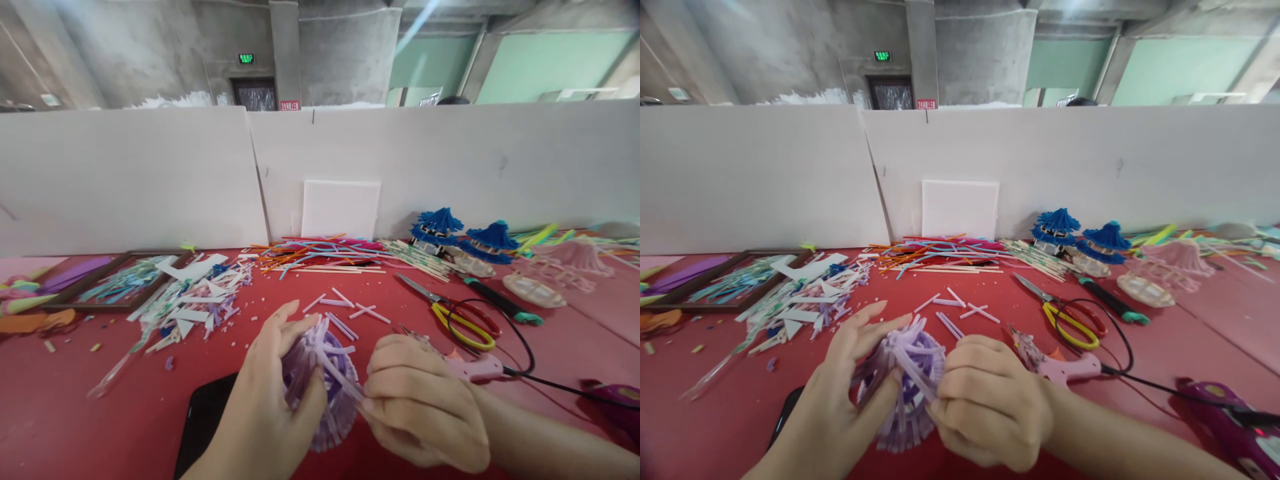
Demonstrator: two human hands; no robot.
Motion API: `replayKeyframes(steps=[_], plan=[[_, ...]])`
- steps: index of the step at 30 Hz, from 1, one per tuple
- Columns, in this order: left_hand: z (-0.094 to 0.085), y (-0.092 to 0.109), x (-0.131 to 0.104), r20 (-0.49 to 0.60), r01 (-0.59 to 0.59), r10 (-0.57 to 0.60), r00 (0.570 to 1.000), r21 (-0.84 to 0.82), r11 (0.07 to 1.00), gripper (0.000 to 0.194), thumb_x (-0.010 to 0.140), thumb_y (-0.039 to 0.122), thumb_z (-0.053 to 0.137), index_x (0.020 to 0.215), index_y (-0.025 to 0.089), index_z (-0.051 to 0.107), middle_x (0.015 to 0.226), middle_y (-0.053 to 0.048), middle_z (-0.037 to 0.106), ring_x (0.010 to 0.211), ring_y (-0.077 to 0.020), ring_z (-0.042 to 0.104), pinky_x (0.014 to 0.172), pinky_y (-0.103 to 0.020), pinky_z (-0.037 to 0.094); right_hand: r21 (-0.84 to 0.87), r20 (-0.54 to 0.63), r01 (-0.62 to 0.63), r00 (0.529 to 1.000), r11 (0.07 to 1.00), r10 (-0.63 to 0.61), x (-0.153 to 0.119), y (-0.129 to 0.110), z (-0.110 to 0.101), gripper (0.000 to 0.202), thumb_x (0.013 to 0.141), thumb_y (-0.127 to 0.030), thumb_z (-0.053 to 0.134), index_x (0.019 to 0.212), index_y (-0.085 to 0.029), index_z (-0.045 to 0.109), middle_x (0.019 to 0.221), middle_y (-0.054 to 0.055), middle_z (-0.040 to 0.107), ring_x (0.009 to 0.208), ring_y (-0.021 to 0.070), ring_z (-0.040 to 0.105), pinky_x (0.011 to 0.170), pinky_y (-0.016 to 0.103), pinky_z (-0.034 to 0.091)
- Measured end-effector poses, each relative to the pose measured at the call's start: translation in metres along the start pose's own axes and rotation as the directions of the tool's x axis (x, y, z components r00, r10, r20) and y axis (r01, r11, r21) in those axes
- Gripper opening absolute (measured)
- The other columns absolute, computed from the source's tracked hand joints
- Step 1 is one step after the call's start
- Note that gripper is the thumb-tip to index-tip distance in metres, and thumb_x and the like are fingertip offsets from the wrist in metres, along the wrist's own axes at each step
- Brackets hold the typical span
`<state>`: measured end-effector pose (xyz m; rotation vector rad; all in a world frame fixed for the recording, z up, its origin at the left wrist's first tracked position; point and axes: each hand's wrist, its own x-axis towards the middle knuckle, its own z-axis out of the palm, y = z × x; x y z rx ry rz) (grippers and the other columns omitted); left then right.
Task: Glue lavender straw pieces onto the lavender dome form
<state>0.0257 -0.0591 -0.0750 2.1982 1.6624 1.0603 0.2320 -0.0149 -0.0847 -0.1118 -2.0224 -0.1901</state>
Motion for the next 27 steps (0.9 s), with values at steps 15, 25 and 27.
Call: replayKeyframes(steps=[15,25,27], plan=[[0.003,-0.013,-0.008,-0.007,-0.067,0.068,0.998,0.051,0.996,0.05,0.089,0.02,0.054,0.138,0.024,0.045,0.14,-0.016,0.058,0.132,-0.0317,0.054,0.101,-0.053,0.052,0.045,0.007,-0.085,0.996,0.995,0.085,-0.004,-0.002,0.007,0.012,0.075,-0.001,0.058,0.074,-0.013,0.061,0.067,0.006,0.063,0.061,0.0148,0.055,0.055,0.03,0.049],[0.001,-0.012,-0.008,0.016,-0.057,0.056,0.998,0.035,0.998,0.055,0.092,0.022,0.051,0.145,0.023,0.035,0.139,-0.016,0.06,0.13,-0.0294,0.056,0.102,-0.051,0.053,0.04,-0.021,-0.029,0.999,0.999,0.03,-0.01,-0.001,0.014,0.015,0.074,0.0,0.058,0.069,-0.014,0.057,0.058,0.003,0.058,0.053,0.0126,0.042,0.047,0.03,0.033],[0.0,-0.012,-0.009,0.025,-0.072,0.071,0.997,0.029,0.997,0.055,0.092,0.022,0.051,0.144,0.023,0.034,0.139,-0.017,0.059,0.132,-0.0296,0.054,0.103,-0.052,0.051,0.061,0.009,-0.039,0.999,0.997,0.038,-0.01,-0.001,0.014,0.016,0.076,-0.001,0.056,0.069,-0.015,0.057,0.058,0.003,0.058,0.053,0.0127,0.041,0.048,0.03,0.032]])
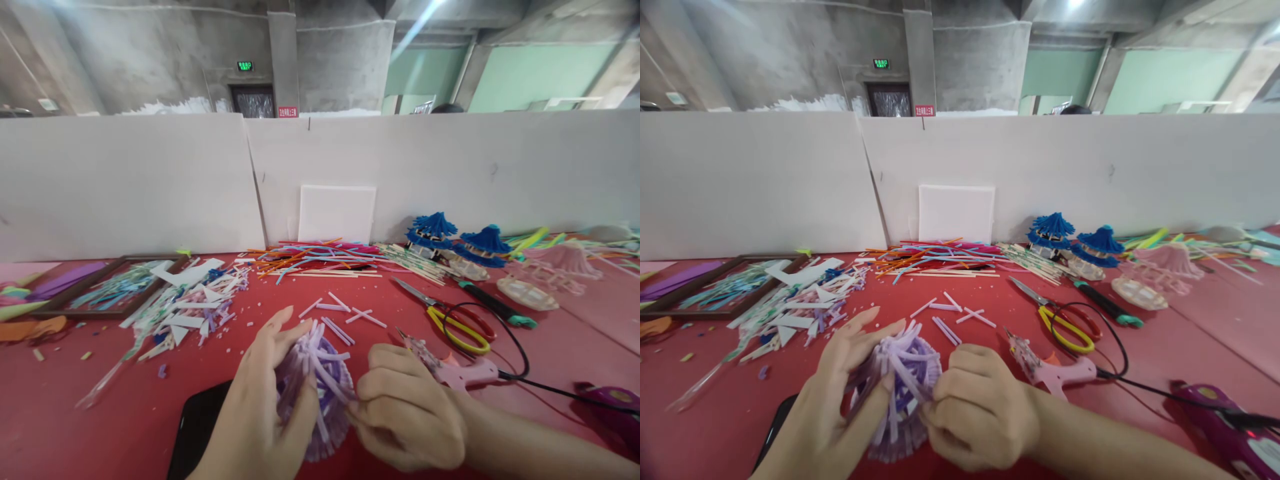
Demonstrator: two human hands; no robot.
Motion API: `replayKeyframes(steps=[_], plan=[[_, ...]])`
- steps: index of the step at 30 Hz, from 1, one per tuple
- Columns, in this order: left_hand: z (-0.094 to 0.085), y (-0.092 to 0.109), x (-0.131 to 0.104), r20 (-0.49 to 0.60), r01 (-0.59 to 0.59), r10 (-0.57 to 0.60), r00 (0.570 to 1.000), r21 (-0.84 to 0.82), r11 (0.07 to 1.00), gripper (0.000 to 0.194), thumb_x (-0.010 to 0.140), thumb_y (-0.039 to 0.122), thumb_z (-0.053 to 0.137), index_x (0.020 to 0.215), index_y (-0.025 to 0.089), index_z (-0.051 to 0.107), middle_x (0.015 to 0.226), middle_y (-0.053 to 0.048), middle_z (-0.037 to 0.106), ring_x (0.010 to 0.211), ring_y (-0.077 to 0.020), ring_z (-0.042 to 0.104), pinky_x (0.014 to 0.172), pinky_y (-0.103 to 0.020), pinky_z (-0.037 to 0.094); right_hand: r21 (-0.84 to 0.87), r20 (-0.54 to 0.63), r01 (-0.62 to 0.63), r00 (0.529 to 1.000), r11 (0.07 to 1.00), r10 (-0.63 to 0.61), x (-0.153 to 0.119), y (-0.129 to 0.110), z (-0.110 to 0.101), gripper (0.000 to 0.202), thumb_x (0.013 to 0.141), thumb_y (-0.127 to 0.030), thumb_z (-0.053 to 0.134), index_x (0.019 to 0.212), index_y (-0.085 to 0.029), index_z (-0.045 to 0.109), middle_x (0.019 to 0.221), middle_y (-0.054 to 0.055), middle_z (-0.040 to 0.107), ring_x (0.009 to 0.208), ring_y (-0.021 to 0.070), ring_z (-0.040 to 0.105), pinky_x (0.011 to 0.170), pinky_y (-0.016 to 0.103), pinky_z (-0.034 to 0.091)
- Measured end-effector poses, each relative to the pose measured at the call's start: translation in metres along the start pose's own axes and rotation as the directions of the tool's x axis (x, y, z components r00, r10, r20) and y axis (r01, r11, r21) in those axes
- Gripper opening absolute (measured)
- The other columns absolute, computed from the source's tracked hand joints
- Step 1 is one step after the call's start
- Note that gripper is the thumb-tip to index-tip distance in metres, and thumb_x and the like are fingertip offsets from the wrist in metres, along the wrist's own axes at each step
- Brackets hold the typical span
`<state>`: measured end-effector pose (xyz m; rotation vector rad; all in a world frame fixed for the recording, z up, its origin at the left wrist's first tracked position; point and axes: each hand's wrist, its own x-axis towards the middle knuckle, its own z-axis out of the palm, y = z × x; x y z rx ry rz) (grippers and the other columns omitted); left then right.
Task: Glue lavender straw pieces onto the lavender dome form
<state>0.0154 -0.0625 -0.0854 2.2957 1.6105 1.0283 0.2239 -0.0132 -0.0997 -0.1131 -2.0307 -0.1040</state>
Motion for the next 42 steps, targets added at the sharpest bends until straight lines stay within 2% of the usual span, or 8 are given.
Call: replayKeyframes(steps=[5,10,15,22,29,35,42], plan=[[-0.001,0.003,0.0,-0.009,-0.004,0.004,1.0,-0.011,1.0,0.05,0.093,0.028,0.05,0.142,0.026,0.037,0.147,-0.015,0.053,0.139,-0.0311,0.045,0.107,-0.058,0.045,0.02,0.037,-0.057,0.998,0.998,0.056,-0.001,-0.001,-0.001,0.014,0.079,-0.002,0.055,0.073,-0.015,0.058,0.059,0.002,0.057,0.055,0.0131,0.045,0.052,0.03,0.035],[-0.002,0.013,0.012,-0.062,0.066,-0.066,0.996,0.0,0.998,0.047,0.093,0.035,0.049,0.138,0.023,0.043,0.135,-0.013,0.064,0.129,-0.0304,0.057,0.101,-0.055,0.051,0.038,0.077,-0.072,0.995,0.997,0.069,-0.002,0.001,-0.001,0.017,0.08,-0.003,0.054,0.069,-0.017,0.054,0.06,0.002,0.056,0.056,0.0131,0.045,0.053,0.029,0.035],[-0.001,0.022,0.021,-0.062,0.009,-0.01,0.998,-0.009,1.0,0.049,0.089,0.031,0.053,0.136,0.022,0.044,0.127,-0.012,0.07,0.116,-0.027,0.067,0.095,-0.046,0.056,0.046,0.109,-0.09,0.99,0.995,0.084,-0.003,0.003,-0.002,0.011,0.081,-0.005,0.054,0.078,-0.014,0.059,0.063,0.004,0.059,0.06,0.0144,0.047,0.057,0.029,0.04],[0.0,0.021,0.019,-0.108,0.007,-0.001,0.994,0.053,0.999,0.037,0.089,0.028,0.049,0.124,0.019,0.055,0.132,-0.013,0.066,0.118,-0.027,0.066,0.094,-0.044,0.058,-0.01,0.133,-0.071,0.989,0.997,0.072,-0.004,0.003,-0.002,0.014,0.085,-0.006,0.053,0.077,-0.014,0.061,0.062,0.003,0.059,0.061,0.0146,0.046,0.058,0.029,0.043],[-0.003,0.023,0.018,-0.026,0.035,-0.035,0.999,-0.012,0.999,0.041,0.09,0.028,0.05,0.13,0.019,0.051,0.134,-0.013,0.065,0.118,-0.0239,0.066,0.092,-0.039,0.059,0.002,0.156,-0.083,0.984,0.997,0.082,-0.007,0.002,0.001,0.019,0.088,-0.004,0.049,0.075,-0.016,0.058,0.065,0.003,0.059,0.063,0.0132,0.049,0.063,0.026,0.048],[-0.003,0.021,0.021,-0.025,0.02,-0.02,0.999,0.006,1.0,0.036,0.09,0.027,0.047,0.126,0.022,0.053,0.131,-0.01,0.067,0.116,-0.0222,0.067,0.096,-0.042,0.057,0.016,0.17,-0.072,0.983,0.997,0.068,-0.01,0.005,0.001,0.015,0.088,-0.006,0.053,0.079,-0.015,0.06,0.068,0.002,0.061,0.067,0.0129,0.054,0.069,0.026,0.049],[-0.005,0.02,0.017,-0.043,-0.01,0.013,0.999,0.055,0.998,0.035,0.091,0.027,0.048,0.126,0.024,0.051,0.125,-0.009,0.07,0.111,-0.0226,0.07,0.09,-0.041,0.06,0.035,0.18,-0.05,0.983,0.998,0.043,-0.006,0.006,-0.004,0.015,0.092,-0.009,0.05,0.087,-0.013,0.063,0.074,0.004,0.067,0.073,0.0141,0.059,0.075,0.028,0.052]])
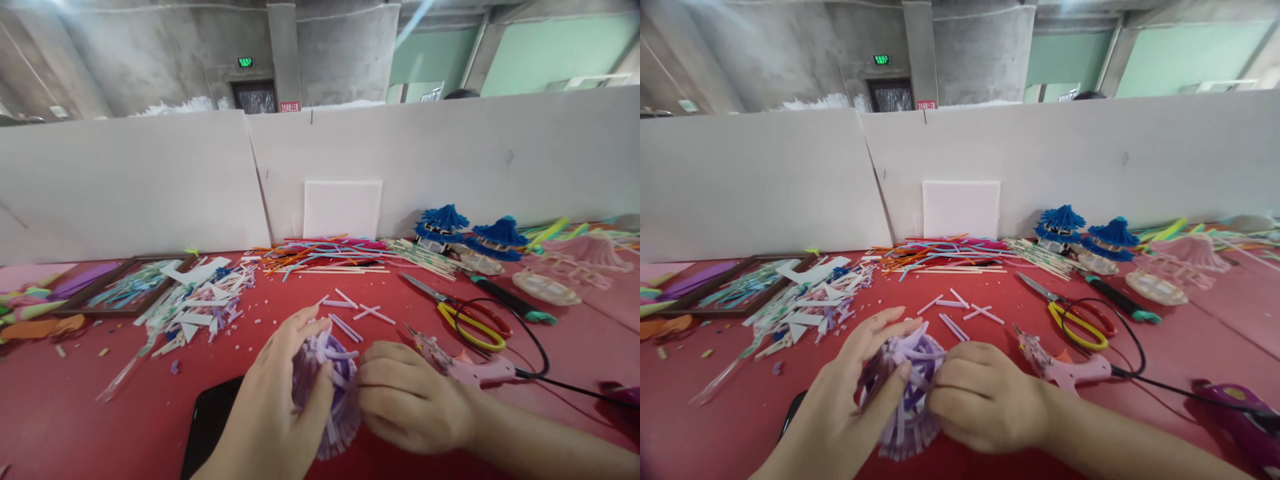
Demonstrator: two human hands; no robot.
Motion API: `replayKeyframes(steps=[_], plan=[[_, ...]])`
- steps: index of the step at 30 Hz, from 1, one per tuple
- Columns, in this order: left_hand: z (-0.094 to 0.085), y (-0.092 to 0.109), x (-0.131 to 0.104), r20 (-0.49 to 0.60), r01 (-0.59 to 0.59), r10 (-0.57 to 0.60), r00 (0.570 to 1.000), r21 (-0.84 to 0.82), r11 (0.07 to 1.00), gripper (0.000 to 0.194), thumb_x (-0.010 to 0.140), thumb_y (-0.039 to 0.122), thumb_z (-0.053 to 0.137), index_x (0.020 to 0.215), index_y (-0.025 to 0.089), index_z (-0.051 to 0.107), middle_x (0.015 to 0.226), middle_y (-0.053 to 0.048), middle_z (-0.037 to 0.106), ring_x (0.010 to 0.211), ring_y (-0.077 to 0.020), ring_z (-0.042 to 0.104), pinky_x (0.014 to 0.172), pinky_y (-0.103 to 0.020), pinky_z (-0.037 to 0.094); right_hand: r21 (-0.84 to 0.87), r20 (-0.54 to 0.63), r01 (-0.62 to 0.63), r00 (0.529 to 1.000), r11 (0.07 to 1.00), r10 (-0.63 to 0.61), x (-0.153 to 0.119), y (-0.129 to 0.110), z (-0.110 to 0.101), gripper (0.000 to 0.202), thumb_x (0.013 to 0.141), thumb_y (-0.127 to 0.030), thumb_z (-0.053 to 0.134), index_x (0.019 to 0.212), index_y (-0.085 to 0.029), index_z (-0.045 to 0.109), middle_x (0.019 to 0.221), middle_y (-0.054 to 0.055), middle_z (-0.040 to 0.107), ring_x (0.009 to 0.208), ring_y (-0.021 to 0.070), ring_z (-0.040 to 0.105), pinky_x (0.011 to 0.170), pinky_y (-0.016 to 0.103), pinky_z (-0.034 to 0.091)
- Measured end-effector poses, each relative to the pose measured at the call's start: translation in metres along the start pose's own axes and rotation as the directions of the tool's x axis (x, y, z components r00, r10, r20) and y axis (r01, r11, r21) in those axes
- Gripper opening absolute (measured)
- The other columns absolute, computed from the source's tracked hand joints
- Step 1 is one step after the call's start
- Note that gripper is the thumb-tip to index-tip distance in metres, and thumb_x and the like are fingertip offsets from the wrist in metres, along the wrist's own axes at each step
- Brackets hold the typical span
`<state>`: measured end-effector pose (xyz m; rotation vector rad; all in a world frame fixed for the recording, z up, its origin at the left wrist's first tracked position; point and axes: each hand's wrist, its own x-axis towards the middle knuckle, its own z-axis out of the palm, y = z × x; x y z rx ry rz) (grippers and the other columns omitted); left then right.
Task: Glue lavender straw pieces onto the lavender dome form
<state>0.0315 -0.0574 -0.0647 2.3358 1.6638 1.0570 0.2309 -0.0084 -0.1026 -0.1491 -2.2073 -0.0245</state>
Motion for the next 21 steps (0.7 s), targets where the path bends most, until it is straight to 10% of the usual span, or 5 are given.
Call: replayKeyframes(steps=[21], plan=[[0.0,0.001,0.001,0.026,0.025,-0.024,0.999,-0.009,1.0,0.037,0.091,0.028,0.05,0.127,0.023,0.052,0.132,-0.012,0.065,0.119,-0.0273,0.064,0.098,-0.048,0.054,0.146,0.012,0.098,0.995,0.985,-0.1,0.003,0.015,-0.007,0.029,0.1,-0.01,0.04,0.095,-0.006,0.068,0.082,0.011,0.072,0.084,0.0164,0.066,0.08,0.03,0.055]])
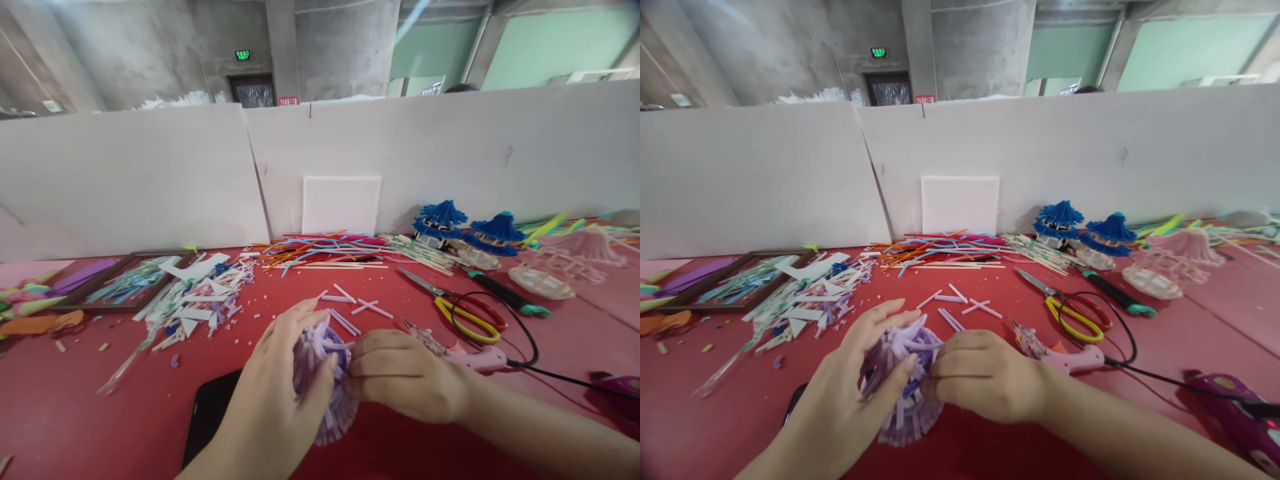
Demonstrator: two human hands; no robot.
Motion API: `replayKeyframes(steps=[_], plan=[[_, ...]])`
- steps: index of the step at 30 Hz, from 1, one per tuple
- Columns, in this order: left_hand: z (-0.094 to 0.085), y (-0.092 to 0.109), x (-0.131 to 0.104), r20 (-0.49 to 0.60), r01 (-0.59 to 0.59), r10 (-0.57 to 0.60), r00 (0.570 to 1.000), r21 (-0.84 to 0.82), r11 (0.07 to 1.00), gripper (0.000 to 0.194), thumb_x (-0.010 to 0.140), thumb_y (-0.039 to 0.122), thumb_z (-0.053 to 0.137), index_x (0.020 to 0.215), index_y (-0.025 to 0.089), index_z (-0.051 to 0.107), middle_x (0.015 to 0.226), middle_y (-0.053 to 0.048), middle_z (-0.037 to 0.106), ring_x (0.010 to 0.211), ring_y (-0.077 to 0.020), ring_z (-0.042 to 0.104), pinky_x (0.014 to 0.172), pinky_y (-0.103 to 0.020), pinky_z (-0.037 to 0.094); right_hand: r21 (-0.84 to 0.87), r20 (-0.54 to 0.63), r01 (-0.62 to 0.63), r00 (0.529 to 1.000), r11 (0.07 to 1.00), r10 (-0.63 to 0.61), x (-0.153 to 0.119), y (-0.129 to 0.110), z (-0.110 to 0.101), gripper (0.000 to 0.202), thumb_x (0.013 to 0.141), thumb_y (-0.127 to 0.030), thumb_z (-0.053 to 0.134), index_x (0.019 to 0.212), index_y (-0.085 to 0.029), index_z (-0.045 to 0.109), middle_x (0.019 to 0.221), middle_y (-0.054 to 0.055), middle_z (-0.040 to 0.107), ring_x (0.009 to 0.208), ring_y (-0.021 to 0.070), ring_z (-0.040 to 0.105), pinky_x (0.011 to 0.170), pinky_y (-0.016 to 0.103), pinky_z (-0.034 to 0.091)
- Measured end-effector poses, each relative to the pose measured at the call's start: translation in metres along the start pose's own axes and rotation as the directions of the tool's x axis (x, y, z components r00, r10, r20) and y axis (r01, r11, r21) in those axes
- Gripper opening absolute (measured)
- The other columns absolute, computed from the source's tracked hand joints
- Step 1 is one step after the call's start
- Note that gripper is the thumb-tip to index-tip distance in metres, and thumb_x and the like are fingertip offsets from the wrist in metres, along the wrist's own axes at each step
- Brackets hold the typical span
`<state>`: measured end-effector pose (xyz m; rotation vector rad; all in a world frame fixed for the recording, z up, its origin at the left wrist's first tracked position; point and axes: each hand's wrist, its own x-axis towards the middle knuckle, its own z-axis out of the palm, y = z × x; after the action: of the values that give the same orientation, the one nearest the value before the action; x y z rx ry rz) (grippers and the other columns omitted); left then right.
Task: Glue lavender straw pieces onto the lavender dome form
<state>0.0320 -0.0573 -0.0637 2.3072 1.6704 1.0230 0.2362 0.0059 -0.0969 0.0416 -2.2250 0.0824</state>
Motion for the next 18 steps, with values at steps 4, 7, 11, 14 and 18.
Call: replayKeyframes(steps=[4,7,11,14,18], plan=[[0.0037,-0.0006,-0.0001,-0.007,-0.033,0.034,0.999,0.02,0.999,0.038,0.091,0.026,0.051,0.129,0.025,0.047,0.128,-0.009,0.069,0.115,-0.0264,0.067,0.104,-0.053,0.048,0.064,0.008,-0.079,0.997,0.995,0.079,-0.0019,-0.0001,0.0038,0.026,0.1,-0.013,0.044,0.097,-0.01,0.069,0.083,0.008,0.073,0.083,0.0159,0.064,0.077,0.031,0.053],[0.0048,-0.0005,0.0007,-0.012,-0.044,0.044,0.999,0.031,0.999,0.039,0.09,0.024,0.051,0.128,0.025,0.046,0.127,-0.009,0.07,0.115,-0.0262,0.067,0.104,-0.054,0.048,0.076,0.011,-0.1,0.995,0.992,0.099,-0.0009,0.0003,0.003,0.021,0.099,-0.016,0.049,0.097,-0.011,0.07,0.081,0.007,0.073,0.082,0.0153,0.06,0.077,0.03,0.052],[0.0047,0.0007,0.0018,-0.028,-0.052,0.054,0.998,0.055,0.997,0.036,0.091,0.024,0.05,0.126,0.026,0.047,0.127,-0.008,0.07,0.115,-0.0267,0.067,0.102,-0.054,0.05,0.062,0.017,-0.129,0.992,0.99,0.128,0.0003,-0.0003,0.0009,0.02,0.098,-0.019,0.052,0.094,-0.012,0.071,0.081,0.006,0.071,0.083,0.0145,0.058,0.081,0.029,0.05],[0.0049,0.0023,0.0028,-0.043,-0.068,0.071,0.997,0.071,0.995,0.033,0.091,0.025,0.049,0.124,0.023,0.048,0.121,-0.01,0.072,0.111,-0.0275,0.069,0.103,-0.054,0.049,0.072,0.017,-0.13,0.991,0.989,0.129,0.0004,-0.0008,0.0002,0.019,0.098,-0.019,0.053,0.096,-0.012,0.071,0.081,0.006,0.071,0.083,0.0135,0.059,0.083,0.029,0.05],[0.0057,0.004,0.0045,-0.059,-0.075,0.079,0.995,0.072,0.995,0.04,0.089,0.023,0.052,0.128,0.023,0.043,0.113,-0.009,0.076,0.103,-0.0272,0.072,0.102,-0.054,0.049,0.087,0.026,-0.123,0.992,0.989,0.121,0.0001,-0.0002,-0.0017,0.017,0.096,-0.019,0.056,0.097,-0.011,0.071,0.082,0.006,0.072,0.083,0.0132,0.061,0.083,0.029,0.05]])
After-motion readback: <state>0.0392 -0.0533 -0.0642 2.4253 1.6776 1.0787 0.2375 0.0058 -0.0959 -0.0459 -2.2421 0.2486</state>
